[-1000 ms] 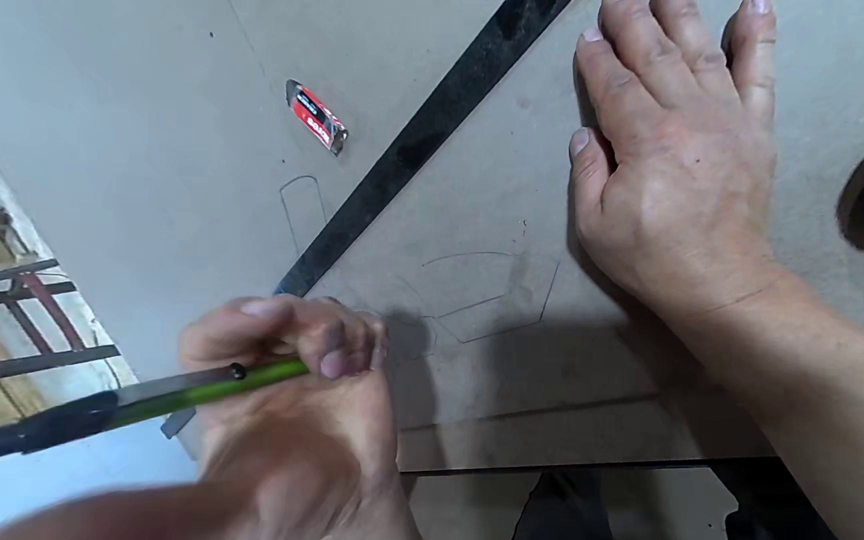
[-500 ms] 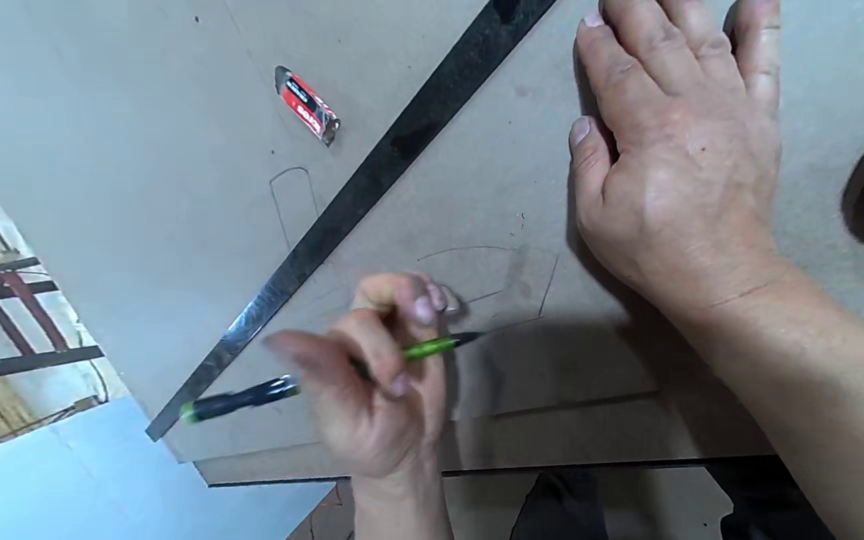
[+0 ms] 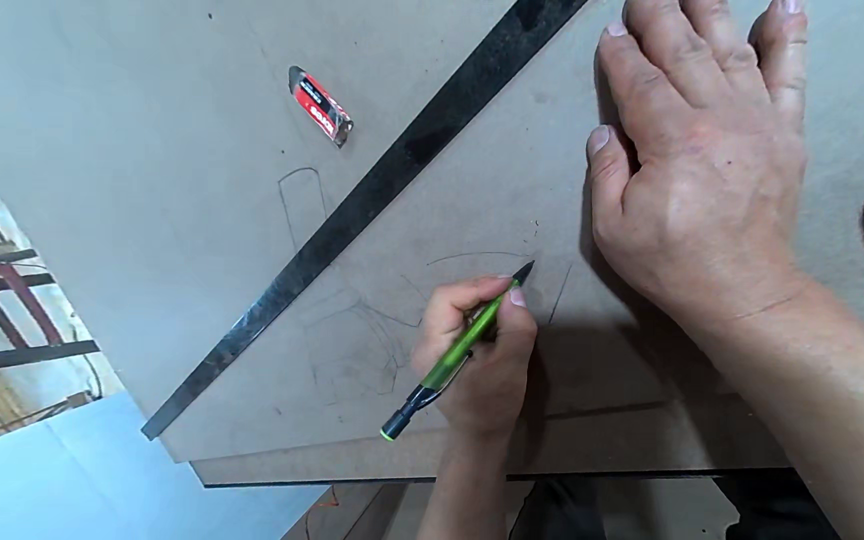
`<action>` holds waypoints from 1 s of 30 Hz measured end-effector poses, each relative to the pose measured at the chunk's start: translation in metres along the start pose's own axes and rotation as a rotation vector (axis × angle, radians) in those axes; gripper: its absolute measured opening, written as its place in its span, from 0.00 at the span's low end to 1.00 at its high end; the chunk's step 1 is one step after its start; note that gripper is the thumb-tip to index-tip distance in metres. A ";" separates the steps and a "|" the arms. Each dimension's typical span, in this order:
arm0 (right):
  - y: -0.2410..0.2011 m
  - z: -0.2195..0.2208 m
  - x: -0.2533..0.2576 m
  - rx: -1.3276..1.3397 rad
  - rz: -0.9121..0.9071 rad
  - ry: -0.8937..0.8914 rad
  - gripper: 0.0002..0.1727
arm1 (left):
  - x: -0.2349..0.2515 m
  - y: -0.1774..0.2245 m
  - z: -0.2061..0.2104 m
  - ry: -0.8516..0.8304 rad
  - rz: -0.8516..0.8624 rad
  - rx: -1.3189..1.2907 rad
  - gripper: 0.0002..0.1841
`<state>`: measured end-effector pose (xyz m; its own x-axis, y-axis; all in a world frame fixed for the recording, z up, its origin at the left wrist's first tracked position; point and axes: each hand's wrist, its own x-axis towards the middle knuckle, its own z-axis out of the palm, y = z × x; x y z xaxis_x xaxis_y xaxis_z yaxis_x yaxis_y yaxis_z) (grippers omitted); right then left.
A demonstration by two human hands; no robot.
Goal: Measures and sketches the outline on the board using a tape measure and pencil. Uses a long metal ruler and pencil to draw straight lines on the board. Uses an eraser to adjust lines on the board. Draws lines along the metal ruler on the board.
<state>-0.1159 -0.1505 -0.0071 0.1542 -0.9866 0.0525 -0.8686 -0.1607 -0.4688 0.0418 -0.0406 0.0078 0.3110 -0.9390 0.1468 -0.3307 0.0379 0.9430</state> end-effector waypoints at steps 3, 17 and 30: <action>0.000 0.000 0.000 -0.005 0.002 -0.008 0.31 | 0.002 0.000 0.002 0.044 -0.029 0.034 0.06; 0.000 0.000 0.000 -0.010 -0.013 -0.003 0.31 | 0.025 -0.007 -0.035 0.045 0.043 -0.049 0.06; 0.006 -0.004 0.001 0.000 -0.049 -0.029 0.34 | -0.047 -0.018 -0.106 -0.216 0.213 0.842 0.14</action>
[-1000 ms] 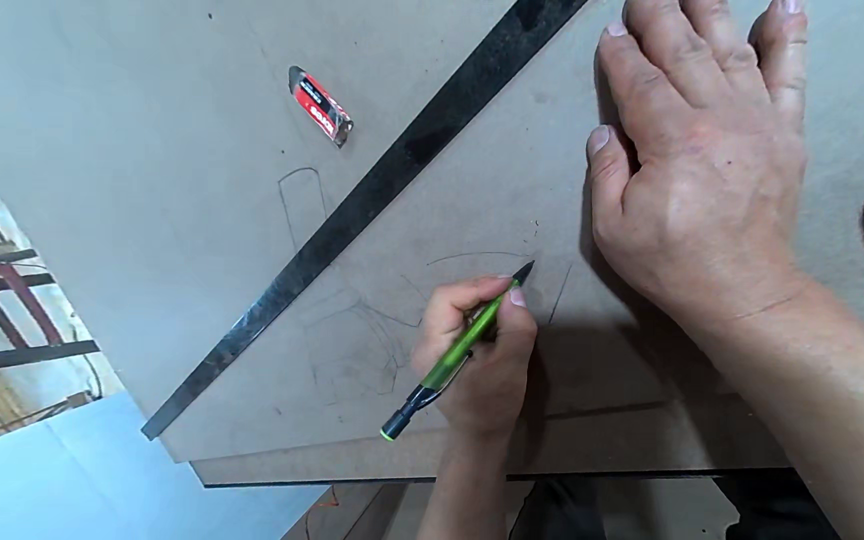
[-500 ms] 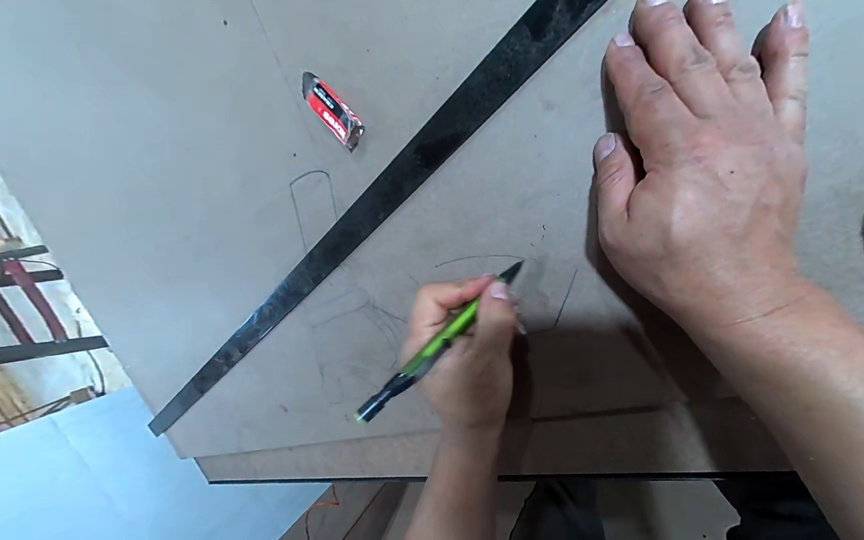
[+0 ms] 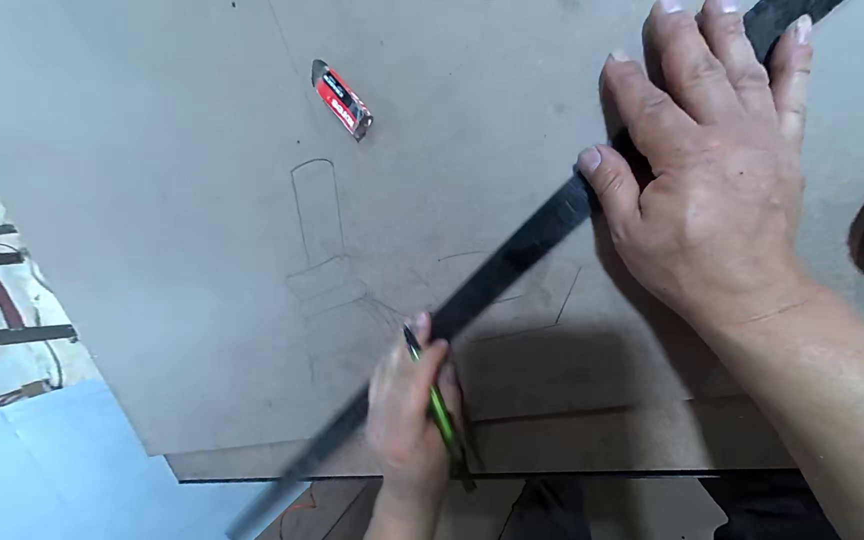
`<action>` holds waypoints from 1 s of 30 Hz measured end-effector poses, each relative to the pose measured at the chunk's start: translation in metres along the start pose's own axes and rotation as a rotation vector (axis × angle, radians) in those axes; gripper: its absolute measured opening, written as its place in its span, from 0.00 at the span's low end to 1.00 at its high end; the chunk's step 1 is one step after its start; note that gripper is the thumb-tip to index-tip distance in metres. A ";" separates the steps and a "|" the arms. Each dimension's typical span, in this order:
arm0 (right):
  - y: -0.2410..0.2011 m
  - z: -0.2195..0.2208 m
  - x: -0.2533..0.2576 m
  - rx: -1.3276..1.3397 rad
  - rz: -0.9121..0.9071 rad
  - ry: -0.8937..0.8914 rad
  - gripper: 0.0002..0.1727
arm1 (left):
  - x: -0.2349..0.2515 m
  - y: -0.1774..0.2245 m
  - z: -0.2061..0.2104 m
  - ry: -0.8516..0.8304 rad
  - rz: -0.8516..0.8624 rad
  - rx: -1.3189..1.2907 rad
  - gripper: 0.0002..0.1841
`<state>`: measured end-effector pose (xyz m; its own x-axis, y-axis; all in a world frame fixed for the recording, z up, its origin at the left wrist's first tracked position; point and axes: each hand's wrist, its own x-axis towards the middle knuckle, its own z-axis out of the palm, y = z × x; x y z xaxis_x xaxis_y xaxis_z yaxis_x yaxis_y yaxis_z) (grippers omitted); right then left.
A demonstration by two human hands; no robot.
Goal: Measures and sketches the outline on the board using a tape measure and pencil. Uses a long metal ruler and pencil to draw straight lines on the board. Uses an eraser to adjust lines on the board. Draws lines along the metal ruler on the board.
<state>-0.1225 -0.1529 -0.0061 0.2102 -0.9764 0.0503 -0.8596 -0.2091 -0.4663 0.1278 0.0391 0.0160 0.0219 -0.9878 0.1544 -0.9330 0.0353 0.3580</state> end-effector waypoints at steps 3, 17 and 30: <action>0.005 -0.003 0.001 0.019 -0.054 -0.034 0.34 | -0.043 0.014 0.006 -0.030 0.028 -0.140 0.11; -0.001 -0.004 0.003 -0.025 0.021 -0.037 0.45 | -0.064 0.021 0.012 -0.027 0.050 -0.240 0.12; -0.002 -0.003 0.004 -0.061 0.021 -0.061 0.45 | -0.064 0.017 0.012 -0.039 0.077 -0.268 0.11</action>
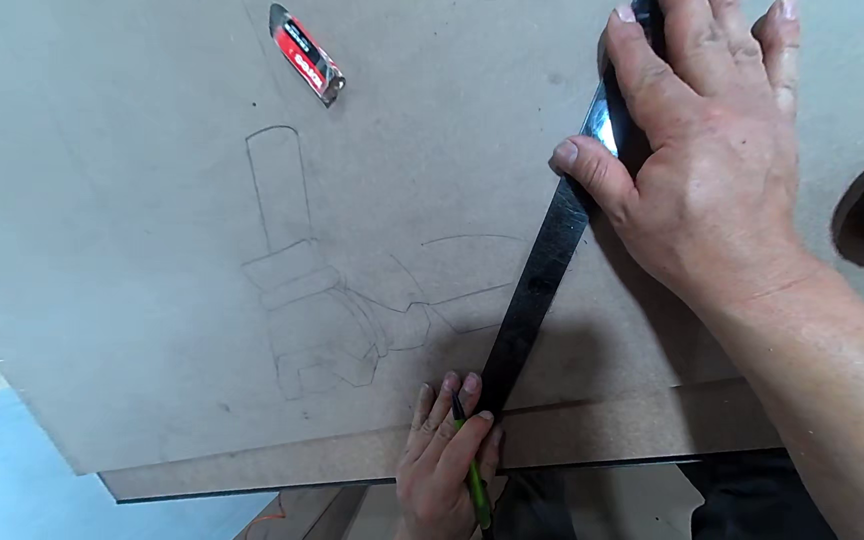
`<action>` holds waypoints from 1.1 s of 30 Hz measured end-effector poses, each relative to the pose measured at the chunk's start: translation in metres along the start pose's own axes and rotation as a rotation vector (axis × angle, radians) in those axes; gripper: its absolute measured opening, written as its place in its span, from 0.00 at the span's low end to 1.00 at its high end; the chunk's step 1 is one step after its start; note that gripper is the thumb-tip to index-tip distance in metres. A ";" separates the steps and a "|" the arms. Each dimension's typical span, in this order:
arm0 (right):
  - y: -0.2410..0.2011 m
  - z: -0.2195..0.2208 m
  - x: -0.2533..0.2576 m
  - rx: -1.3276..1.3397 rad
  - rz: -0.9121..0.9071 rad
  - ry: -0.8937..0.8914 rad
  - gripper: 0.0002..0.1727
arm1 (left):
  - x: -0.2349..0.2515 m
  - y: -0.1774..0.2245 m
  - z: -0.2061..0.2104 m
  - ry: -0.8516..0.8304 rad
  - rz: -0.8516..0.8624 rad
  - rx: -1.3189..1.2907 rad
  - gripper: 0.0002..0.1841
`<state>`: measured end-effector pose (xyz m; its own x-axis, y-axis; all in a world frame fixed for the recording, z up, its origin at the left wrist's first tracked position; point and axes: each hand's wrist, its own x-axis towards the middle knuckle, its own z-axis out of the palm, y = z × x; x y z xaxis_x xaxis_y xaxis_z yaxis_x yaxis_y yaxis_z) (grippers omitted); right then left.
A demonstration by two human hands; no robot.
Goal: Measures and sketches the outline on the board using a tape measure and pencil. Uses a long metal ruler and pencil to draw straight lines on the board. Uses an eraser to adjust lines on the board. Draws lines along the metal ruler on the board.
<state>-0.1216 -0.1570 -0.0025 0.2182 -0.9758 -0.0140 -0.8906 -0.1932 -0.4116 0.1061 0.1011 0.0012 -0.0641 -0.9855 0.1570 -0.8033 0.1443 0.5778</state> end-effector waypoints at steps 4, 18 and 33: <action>0.000 0.000 0.000 0.004 -0.004 -0.011 0.44 | 0.000 -0.002 -0.003 -0.013 0.010 -0.016 0.11; 0.000 0.001 0.001 -0.014 -0.005 -0.010 0.45 | -0.002 -0.003 -0.002 -0.010 0.003 -0.053 0.12; 0.000 0.000 0.000 -0.010 -0.021 -0.009 0.44 | 0.036 0.002 -0.026 -0.001 -0.154 -0.280 0.21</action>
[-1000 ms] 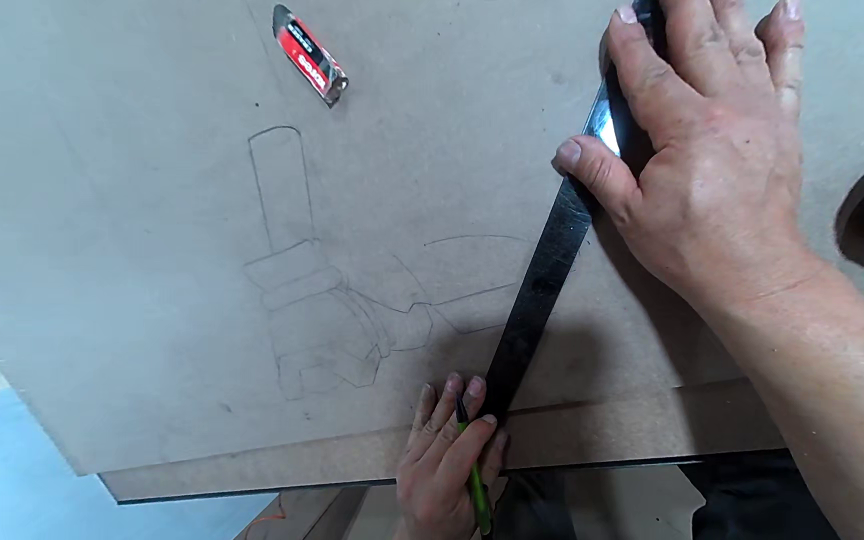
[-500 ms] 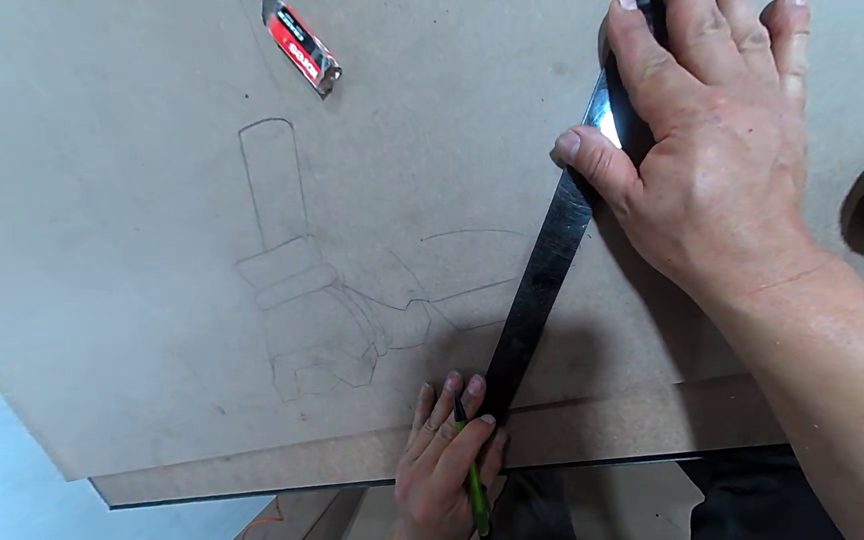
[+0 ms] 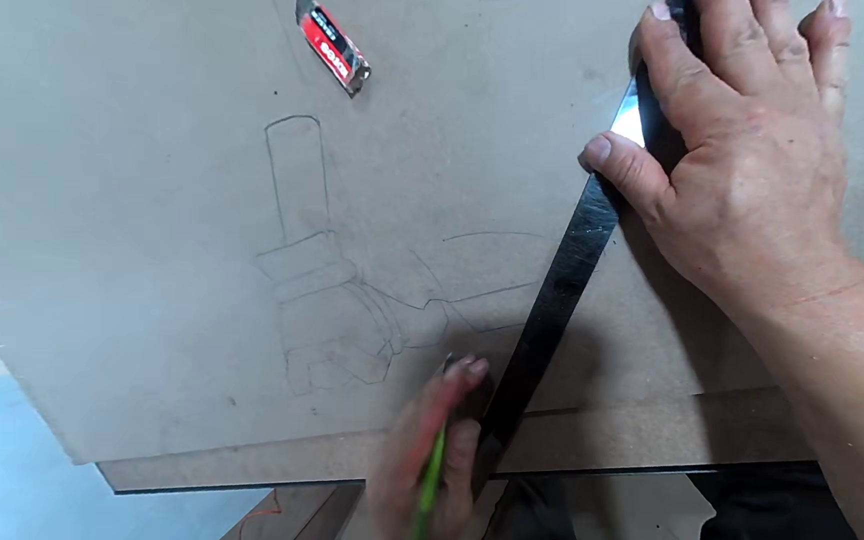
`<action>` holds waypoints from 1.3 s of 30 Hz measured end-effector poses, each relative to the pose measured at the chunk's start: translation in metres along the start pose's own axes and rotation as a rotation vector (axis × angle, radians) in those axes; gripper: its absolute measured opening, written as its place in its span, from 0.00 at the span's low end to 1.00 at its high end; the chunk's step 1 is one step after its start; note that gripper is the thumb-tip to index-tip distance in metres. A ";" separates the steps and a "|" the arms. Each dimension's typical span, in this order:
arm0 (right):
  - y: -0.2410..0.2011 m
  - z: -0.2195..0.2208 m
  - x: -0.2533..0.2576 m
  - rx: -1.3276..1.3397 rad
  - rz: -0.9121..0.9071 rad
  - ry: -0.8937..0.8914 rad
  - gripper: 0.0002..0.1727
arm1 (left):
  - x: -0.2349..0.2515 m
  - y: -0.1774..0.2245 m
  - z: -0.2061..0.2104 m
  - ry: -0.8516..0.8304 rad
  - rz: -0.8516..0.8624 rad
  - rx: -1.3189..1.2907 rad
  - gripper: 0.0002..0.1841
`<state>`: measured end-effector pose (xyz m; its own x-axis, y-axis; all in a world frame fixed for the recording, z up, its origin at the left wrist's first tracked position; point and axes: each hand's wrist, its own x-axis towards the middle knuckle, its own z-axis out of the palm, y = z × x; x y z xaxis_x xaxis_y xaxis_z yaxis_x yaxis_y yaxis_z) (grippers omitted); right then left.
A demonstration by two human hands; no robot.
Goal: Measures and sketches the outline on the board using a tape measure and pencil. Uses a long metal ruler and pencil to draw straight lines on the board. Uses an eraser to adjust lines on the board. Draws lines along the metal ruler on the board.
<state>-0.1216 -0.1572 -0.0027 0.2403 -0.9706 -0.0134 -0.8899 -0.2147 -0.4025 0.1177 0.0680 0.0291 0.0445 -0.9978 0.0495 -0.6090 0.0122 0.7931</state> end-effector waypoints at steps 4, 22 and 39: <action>-0.001 0.001 -0.001 0.009 0.004 0.008 0.45 | 0.063 0.008 0.011 0.026 -0.104 -0.289 0.17; 0.001 0.000 -0.001 -0.011 -0.026 0.029 0.45 | 0.112 0.019 0.046 0.038 -0.055 -0.132 0.05; 0.000 0.001 -0.001 -0.011 -0.020 0.030 0.44 | 0.124 0.021 0.048 0.015 -0.012 -0.100 0.06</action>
<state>-0.1214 -0.1563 -0.0038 0.2461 -0.9690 0.0222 -0.8895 -0.2349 -0.3920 0.0723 -0.0588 0.0232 0.0641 -0.9968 0.0480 -0.5266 0.0071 0.8501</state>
